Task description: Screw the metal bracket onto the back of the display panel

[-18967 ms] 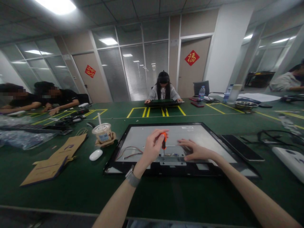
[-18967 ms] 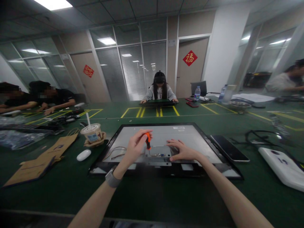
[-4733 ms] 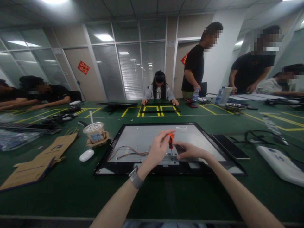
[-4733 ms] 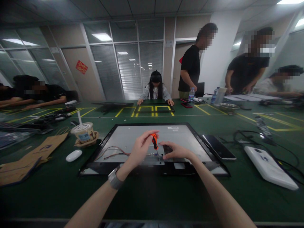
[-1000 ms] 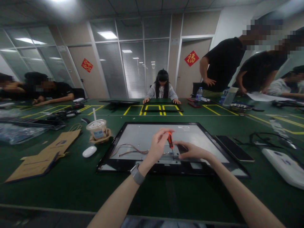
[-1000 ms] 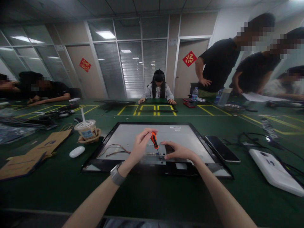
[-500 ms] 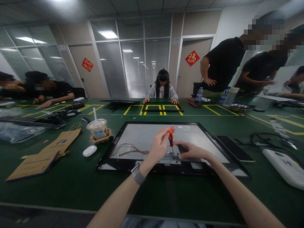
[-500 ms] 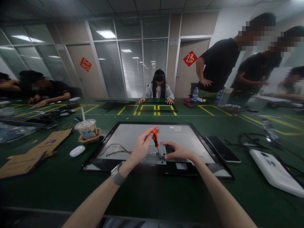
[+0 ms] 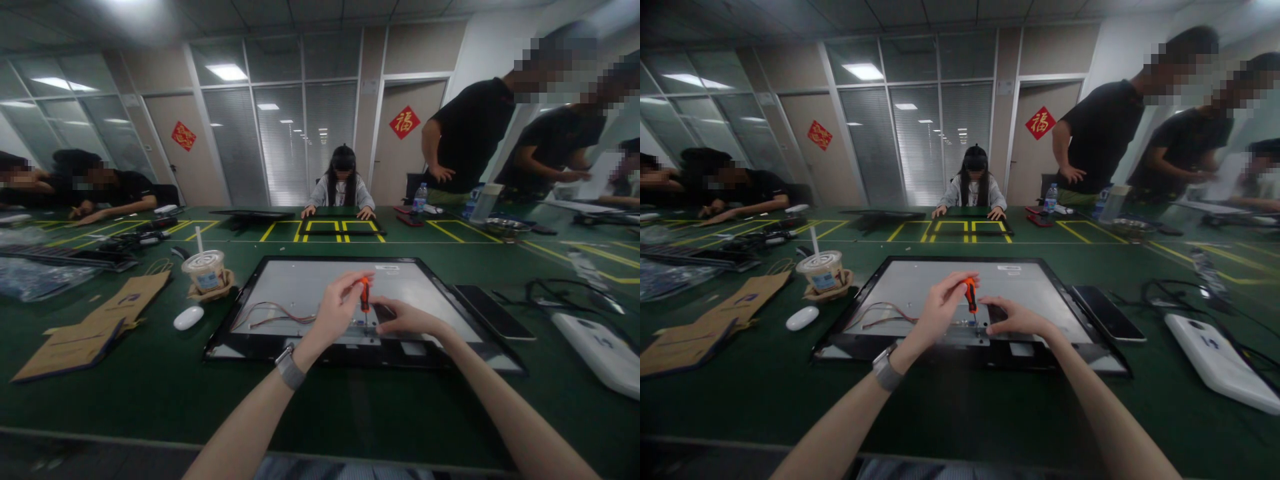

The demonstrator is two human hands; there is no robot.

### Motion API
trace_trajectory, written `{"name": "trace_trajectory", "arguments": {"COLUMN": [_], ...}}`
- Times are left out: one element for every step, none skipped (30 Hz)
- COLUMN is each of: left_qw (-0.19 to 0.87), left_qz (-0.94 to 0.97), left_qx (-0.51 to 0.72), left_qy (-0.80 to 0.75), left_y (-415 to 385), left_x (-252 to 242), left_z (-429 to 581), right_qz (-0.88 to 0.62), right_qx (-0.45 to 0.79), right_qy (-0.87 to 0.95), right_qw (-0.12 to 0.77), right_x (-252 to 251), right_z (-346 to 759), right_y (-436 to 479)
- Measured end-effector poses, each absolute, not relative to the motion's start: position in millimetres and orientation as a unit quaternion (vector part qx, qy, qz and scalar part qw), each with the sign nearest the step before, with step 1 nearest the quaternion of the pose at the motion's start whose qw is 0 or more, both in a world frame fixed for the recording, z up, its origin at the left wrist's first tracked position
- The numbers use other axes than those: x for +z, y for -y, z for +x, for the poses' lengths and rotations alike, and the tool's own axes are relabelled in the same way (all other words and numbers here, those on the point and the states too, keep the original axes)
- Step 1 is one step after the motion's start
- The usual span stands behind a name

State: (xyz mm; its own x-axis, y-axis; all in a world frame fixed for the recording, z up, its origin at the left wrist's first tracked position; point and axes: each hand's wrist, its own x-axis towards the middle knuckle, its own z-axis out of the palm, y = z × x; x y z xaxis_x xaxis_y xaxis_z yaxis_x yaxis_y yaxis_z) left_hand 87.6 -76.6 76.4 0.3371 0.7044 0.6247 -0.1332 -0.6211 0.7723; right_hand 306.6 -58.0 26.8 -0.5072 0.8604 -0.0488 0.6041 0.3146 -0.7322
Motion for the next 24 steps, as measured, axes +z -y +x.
{"name": "trace_trajectory", "arguments": {"left_qw": [0.387, 0.379, 0.367, 0.355, 0.345, 0.339, 0.336, 0.338, 0.346, 0.358, 0.370, 0.379, 0.382, 0.379, 0.373, 0.366, 0.359, 0.353, 0.347, 0.341, 0.335, 0.329, 0.324, 0.322], "left_qz": [0.719, 0.719, 0.718, 0.717, 0.717, 0.719, 0.723, 0.727, 0.731, 0.733, 0.733, 0.733, 0.731, 0.729, 0.727, 0.724, 0.722, 0.719, 0.717, 0.716, 0.717, 0.718, 0.718, 0.719], "left_qx": [0.540, 0.542, 0.546, 0.550, 0.552, 0.553, 0.551, 0.548, 0.544, 0.539, 0.536, 0.533, 0.532, 0.534, 0.538, 0.543, 0.548, 0.553, 0.557, 0.560, 0.562, 0.562, 0.562, 0.562], "left_qy": [-0.203, -0.214, -0.227, -0.240, -0.249, -0.252, -0.248, -0.238, -0.224, -0.209, -0.197, -0.191, -0.191, -0.198, -0.207, -0.216, -0.224, -0.230, -0.235, -0.239, -0.243, -0.248, -0.251, -0.253], "left_y": [76.7, 76.8, 76.7, 76.5, 76.2, 75.7, 75.3, 74.9, 74.6, 74.4, 74.5, 74.6, 74.9, 75.2, 75.5, 75.8, 76.0, 76.3, 76.5, 76.9, 77.2, 77.5, 77.7, 77.7], "left_x": [76.3, 76.0, 75.4, 74.6, 73.8, 73.1, 72.7, 72.5, 72.7, 73.0, 73.5, 74.0, 74.4, 74.6, 74.5, 74.3, 74.1, 73.8, 73.8, 73.9, 74.2, 74.5, 74.8, 74.9], "left_z": [87.9, 88.0, 88.1, 87.9, 87.6, 87.2, 86.7, 86.1, 85.7, 85.4, 85.4, 85.5, 85.9, 86.3, 86.9, 87.5, 87.9, 88.3, 88.5, 88.6, 88.5, 88.3, 88.1, 87.9], "right_qz": [-0.460, -0.456, -0.453, -0.452, -0.453, -0.456, -0.458, -0.461, -0.463, -0.465, -0.467, -0.468, -0.468, -0.466, -0.463, -0.461, -0.461, -0.464, -0.469, -0.473, -0.477, -0.478, -0.476, -0.471], "right_qx": [0.360, 0.362, 0.364, 0.365, 0.365, 0.364, 0.363, 0.363, 0.362, 0.360, 0.359, 0.358, 0.358, 0.359, 0.361, 0.363, 0.364, 0.364, 0.363, 0.361, 0.360, 0.360, 0.361, 0.363], "right_qy": [0.792, 0.793, 0.794, 0.794, 0.794, 0.793, 0.792, 0.791, 0.790, 0.790, 0.789, 0.789, 0.789, 0.789, 0.790, 0.789, 0.789, 0.788, 0.787, 0.786, 0.784, 0.783, 0.783, 0.784], "right_qw": [0.180, 0.180, 0.180, 0.179, 0.177, 0.175, 0.174, 0.173, 0.174, 0.174, 0.174, 0.174, 0.175, 0.177, 0.179, 0.180, 0.179, 0.176, 0.173, 0.169, 0.168, 0.169, 0.171, 0.175], "right_x": [27.3, 28.0, 28.9, 29.8, 30.5, 31.1, 31.3, 31.2, 30.8, 30.0, 29.2, 28.3, 27.7, 27.4, 27.4, 27.9, 28.7, 29.7, 30.7, 31.5, 31.9, 31.8, 31.3, 30.4], "right_z": [306.4, 306.0, 305.6, 305.2, 304.9, 304.7, 304.7, 304.9, 305.3, 305.8, 306.2, 306.7, 307.0, 307.1, 306.9, 306.5, 306.0, 305.3, 304.7, 304.1, 303.8, 303.7, 303.9, 304.4], "right_y": [58.3, 58.6, 59.1, 59.6, 60.0, 60.4, 60.5, 60.5, 60.2, 59.9, 59.4, 59.0, 58.7, 58.6, 58.8, 59.2, 59.7, 60.4, 61.1, 61.5, 61.8, 61.7, 61.3, 60.5]}}
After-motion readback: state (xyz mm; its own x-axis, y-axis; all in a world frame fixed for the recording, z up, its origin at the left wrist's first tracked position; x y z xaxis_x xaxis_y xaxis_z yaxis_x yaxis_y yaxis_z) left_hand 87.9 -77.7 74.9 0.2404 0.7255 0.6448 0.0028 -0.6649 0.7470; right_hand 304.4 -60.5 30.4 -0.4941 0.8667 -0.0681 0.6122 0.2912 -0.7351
